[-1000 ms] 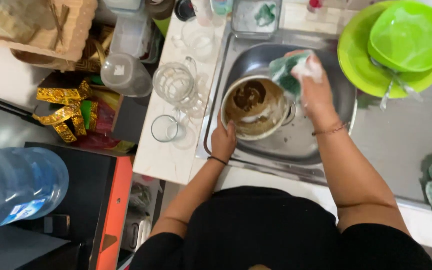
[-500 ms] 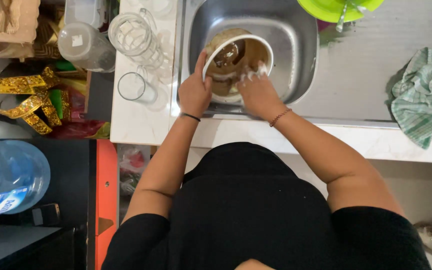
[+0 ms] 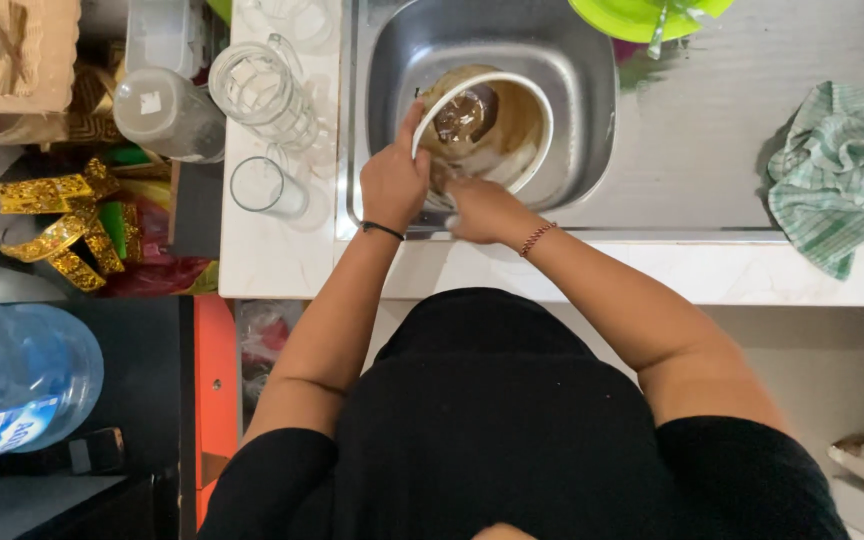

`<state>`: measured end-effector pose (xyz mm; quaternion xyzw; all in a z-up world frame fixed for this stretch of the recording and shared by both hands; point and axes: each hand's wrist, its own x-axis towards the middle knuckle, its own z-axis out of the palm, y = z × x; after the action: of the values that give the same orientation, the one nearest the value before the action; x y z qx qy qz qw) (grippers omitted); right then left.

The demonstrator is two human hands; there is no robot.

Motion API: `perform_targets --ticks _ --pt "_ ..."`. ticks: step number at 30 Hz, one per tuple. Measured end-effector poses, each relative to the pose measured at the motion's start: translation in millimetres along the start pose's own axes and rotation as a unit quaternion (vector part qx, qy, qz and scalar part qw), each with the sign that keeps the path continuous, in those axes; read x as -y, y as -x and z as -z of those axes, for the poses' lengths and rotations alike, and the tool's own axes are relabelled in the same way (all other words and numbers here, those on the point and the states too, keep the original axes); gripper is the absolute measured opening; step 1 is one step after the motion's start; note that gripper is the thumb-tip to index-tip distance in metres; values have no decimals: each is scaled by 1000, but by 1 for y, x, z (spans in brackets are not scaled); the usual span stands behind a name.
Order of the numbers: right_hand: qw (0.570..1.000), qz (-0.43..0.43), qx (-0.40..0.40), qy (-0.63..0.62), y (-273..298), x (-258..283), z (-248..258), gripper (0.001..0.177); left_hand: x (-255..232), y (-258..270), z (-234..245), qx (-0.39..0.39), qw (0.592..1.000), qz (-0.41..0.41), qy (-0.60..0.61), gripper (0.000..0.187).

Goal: Wash dishes, including plates, spoons, and a cooking pot in a kitchen sink using a sponge and soap.

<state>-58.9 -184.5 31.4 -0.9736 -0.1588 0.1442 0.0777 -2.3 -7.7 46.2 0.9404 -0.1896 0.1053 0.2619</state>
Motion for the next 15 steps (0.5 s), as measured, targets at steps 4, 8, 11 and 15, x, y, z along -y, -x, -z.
perform_targets --ticks 4,8,11,15 --pt "958 72 -153 -231 7 6 -6 68 3 -15 3 -11 998 39 40 63" --pt "940 162 -289 81 21 -20 11 62 12 -39 9 10 994 96 53 61" --pt "934 171 -312 37 13 -22 22 57 17 -50 -12 15 989 127 77 59" --pt "928 189 -322 23 -1 -36 22 51 21 -67 -16 8 992 99 79 60"
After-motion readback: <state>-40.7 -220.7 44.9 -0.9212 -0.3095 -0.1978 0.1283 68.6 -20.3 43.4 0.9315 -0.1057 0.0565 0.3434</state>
